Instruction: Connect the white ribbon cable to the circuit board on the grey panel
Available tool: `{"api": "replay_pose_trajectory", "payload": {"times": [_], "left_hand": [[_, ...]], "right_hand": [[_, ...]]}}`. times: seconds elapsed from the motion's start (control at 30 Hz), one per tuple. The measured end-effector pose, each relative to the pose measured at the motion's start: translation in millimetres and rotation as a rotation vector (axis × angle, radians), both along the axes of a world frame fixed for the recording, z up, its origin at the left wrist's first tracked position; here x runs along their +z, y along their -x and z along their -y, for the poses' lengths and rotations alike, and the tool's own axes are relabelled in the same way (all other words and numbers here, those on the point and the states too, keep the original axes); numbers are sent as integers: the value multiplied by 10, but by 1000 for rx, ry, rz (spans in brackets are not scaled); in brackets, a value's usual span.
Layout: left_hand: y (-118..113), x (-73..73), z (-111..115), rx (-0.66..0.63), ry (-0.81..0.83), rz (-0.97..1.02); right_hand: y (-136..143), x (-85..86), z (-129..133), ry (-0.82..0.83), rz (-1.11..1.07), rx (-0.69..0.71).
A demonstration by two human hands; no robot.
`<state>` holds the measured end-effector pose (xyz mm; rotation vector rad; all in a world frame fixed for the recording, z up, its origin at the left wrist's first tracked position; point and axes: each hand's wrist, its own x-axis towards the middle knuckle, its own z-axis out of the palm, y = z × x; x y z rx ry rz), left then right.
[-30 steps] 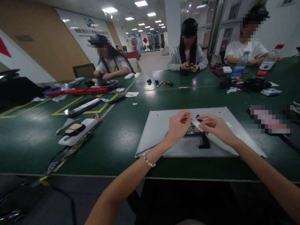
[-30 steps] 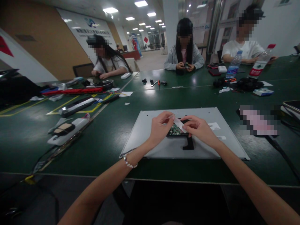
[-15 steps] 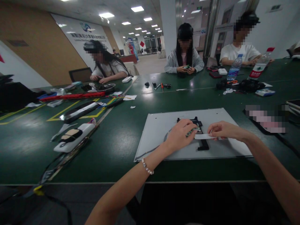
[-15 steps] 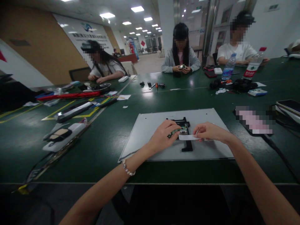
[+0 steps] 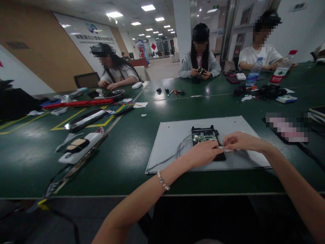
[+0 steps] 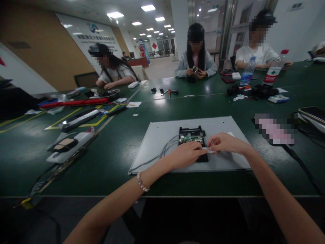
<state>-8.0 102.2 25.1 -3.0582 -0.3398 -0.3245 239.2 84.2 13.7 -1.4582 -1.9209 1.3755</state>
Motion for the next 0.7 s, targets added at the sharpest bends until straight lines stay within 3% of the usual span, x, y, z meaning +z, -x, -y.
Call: {"api": "replay_pose_trajectory", "payload": {"times": [0.17,0.33,0.47,0.6,0.7], "left_hand": [[-9,-19,-6,-33,-7,-5],[-26,0,-25,-44,-13,-34],[-45,33,11,-52,16,-33],[-5,138,102,35,-15,-30],[132,297,25,46,-45,7]], "right_hand": [[-19,24,-2,-134,84,-33],[91,123,87,-153,91,93],[102,135,106,-182,142,88],[13,144,90,-204,109,43],[-71,183,96,-216,12,-58]]}}
